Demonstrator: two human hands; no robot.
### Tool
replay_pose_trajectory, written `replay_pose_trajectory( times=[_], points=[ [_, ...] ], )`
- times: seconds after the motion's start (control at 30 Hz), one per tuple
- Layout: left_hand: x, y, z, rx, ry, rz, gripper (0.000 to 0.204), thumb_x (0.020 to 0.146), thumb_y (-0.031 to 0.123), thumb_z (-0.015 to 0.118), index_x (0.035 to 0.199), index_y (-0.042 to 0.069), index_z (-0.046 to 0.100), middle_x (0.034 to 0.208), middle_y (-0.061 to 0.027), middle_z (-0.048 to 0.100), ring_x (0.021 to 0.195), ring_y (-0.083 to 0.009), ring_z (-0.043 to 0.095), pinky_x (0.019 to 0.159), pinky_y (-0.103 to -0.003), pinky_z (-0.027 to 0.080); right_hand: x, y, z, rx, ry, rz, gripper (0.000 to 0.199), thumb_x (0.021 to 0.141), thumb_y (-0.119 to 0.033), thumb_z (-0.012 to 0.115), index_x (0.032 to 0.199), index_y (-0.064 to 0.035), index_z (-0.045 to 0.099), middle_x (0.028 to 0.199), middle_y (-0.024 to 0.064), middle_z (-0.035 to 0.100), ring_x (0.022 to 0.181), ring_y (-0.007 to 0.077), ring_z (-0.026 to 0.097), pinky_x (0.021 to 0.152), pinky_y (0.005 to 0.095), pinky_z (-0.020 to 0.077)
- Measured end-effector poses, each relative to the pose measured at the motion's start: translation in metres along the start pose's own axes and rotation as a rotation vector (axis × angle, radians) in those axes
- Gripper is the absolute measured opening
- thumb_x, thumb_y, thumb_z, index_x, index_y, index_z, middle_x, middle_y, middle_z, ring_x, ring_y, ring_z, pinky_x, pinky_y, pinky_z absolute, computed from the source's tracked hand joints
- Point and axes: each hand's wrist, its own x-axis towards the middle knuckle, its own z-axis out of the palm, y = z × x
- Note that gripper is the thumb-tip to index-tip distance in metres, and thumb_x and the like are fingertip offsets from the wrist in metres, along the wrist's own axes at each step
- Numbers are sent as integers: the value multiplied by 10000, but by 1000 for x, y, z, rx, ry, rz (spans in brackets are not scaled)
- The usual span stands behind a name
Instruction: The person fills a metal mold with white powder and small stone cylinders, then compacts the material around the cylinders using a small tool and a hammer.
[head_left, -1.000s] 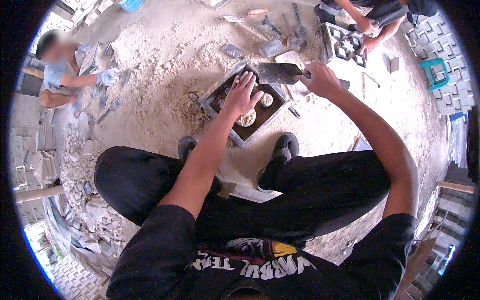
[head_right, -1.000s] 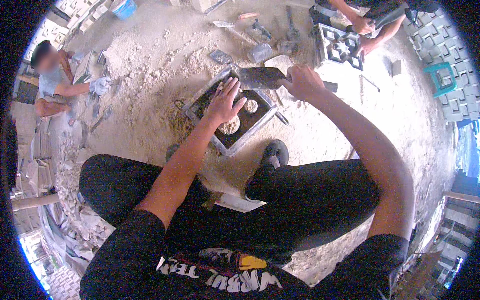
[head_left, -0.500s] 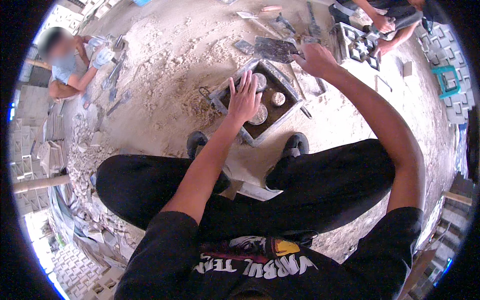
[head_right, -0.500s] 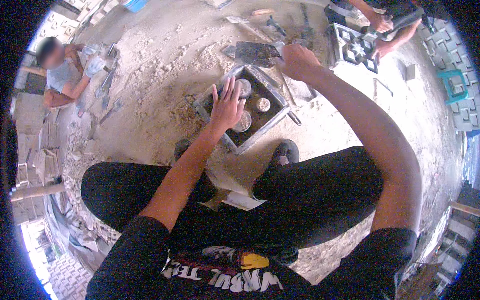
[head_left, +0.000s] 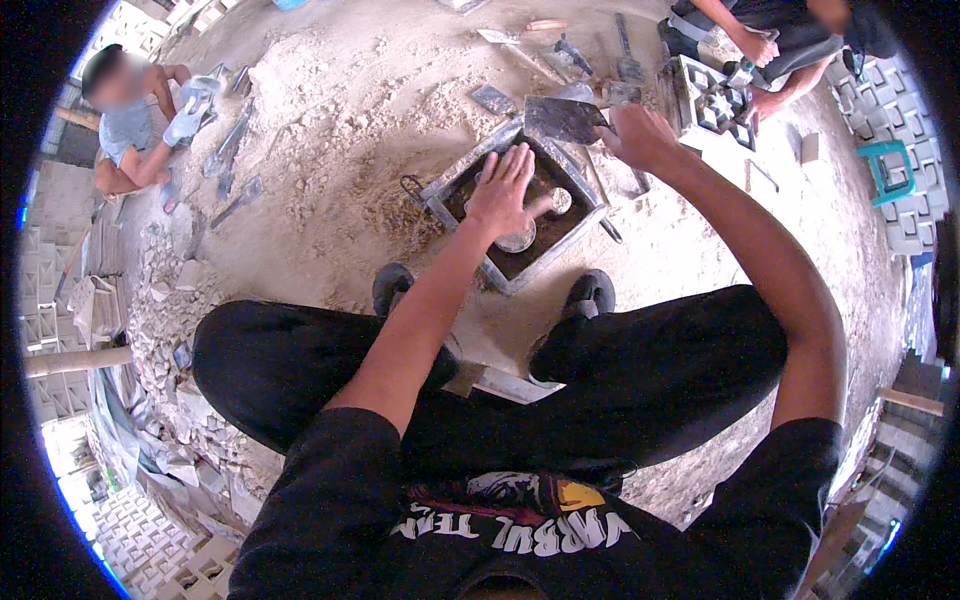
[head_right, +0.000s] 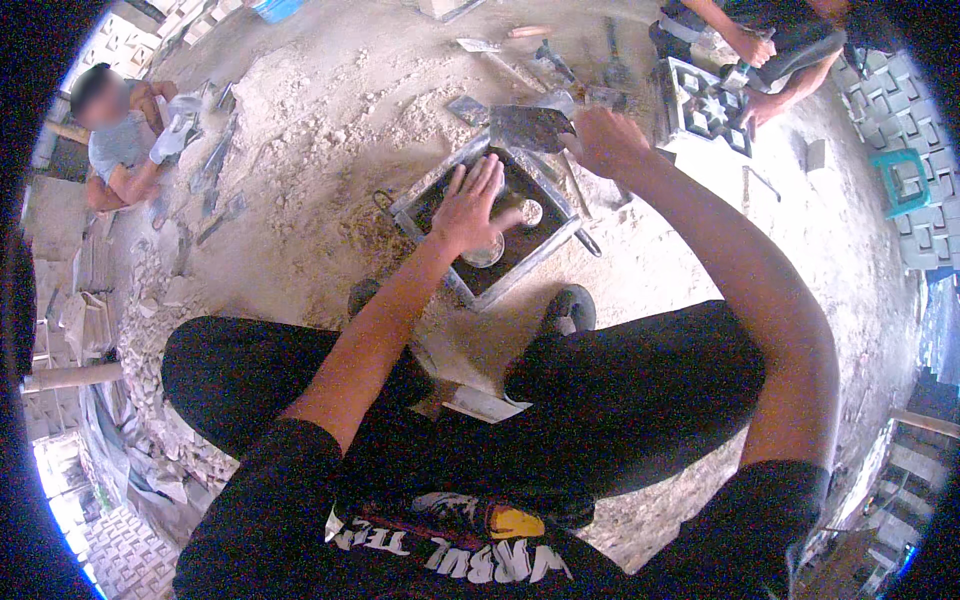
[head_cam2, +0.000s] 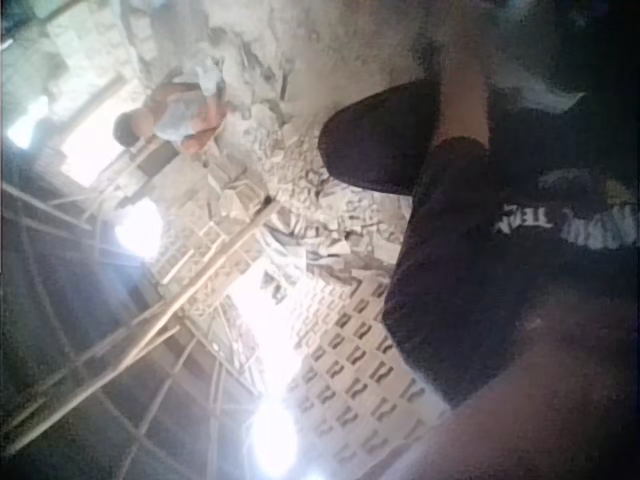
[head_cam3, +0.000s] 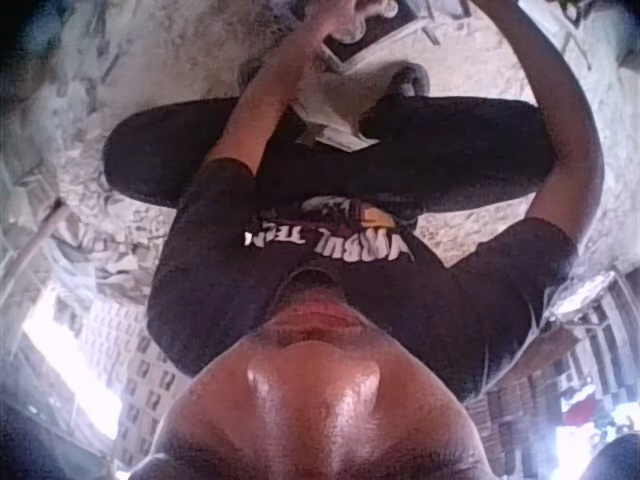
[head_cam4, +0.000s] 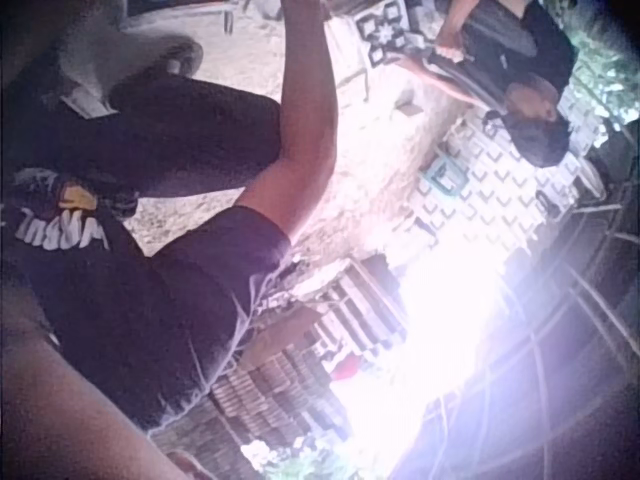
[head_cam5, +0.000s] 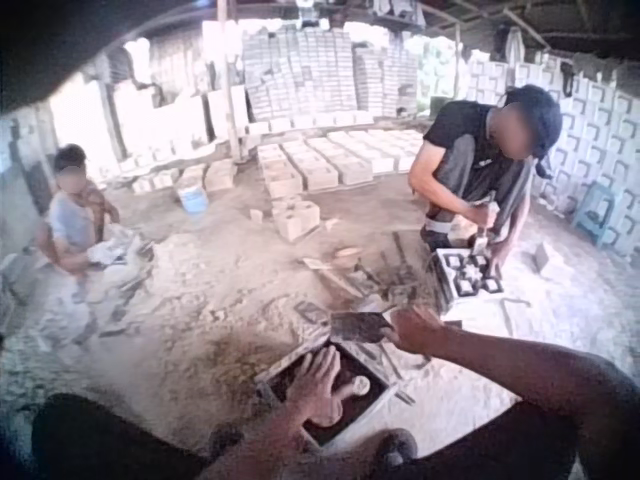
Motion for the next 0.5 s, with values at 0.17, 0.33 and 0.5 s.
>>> replay_pose_trajectory(
  times=[0.17, 0.33, 0.5],
  points=[
    [-5, 9, 5, 170, -45, -63, 721, 931, 495, 371, 1388, -54, 270, 1451, -260, 252, 1367, -349, 237, 1114, -490, 160, -9, -1, -3, -33, -27, 6, 431, 884, -378, 521, 1003, 32, 579, 1014, 255, 604, 938, 395, 613, 799, 483, 499],
    [-4, 43, 15, 30, -38, 118, 601, 934, 433, 407, 1353, 3, 385, 1445, -166, 332, 1358, -317, 271, 1117, -478, 153, -10, -3, -4, -7, -79, 42, 433, 877, -385, 529, 971, 31, 603, 982, 256, 617, 925, 394, 620, 794, 487, 501],
    [-5, 34, 17, -45, -108, 273, 433, 911, 224, 461, 1290, 16, 473, 1391, -132, 424, 1316, -286, 359, 1100, -441, 249, -14, -3, 2, 5, -89, 58, 438, 878, -390, 525, 990, 27, 601, 993, 259, 614, 932, 402, 616, 807, 487, 497]
  ],
)
